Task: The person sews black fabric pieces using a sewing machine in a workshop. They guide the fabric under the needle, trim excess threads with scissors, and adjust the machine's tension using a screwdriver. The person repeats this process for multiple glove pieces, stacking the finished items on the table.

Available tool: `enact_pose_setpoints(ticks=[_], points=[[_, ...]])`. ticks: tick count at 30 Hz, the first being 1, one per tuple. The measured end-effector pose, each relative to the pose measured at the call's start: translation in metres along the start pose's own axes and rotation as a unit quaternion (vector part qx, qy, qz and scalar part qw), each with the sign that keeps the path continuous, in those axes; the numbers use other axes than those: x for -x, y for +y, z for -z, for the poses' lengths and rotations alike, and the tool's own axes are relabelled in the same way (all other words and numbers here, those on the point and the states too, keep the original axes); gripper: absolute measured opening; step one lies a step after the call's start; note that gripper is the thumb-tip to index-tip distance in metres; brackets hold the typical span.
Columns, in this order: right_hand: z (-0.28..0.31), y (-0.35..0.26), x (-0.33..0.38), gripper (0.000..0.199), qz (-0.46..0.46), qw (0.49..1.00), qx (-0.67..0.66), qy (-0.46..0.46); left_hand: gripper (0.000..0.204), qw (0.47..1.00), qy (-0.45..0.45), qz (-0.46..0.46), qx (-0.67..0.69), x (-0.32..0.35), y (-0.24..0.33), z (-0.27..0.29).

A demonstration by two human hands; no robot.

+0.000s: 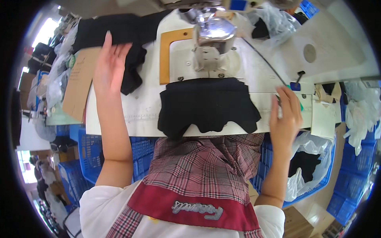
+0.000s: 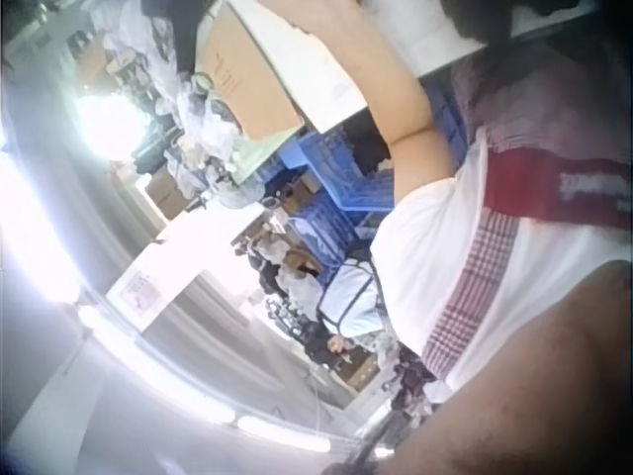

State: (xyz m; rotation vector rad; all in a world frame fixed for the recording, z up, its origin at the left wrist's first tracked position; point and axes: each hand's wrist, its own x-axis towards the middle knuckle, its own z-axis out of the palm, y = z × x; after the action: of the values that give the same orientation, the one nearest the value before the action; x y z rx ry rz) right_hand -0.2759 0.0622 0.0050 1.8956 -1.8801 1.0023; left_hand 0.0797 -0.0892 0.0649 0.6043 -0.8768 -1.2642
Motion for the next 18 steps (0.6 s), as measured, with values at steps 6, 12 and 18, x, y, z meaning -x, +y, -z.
enact_pose_setpoints(ticks=[6,12,18], points=[[0.008,0.044,0.055,0.026,-0.042,0.985,0.135,-0.104,0.019,0.989,0.048,0.138,0.037,0.117,-0.009,0.003],[0.002,0.051,0.053,0.027,-0.063,0.982,0.155,-0.091,0.02,0.979,-0.026,0.198,0.05,0.153,-0.037,-0.01],[-0.001,0.06,0.053,0.022,-0.079,0.982,0.158,-0.072,0.022,0.968,-0.035,0.243,0.048,0.17,-0.045,-0.033]])
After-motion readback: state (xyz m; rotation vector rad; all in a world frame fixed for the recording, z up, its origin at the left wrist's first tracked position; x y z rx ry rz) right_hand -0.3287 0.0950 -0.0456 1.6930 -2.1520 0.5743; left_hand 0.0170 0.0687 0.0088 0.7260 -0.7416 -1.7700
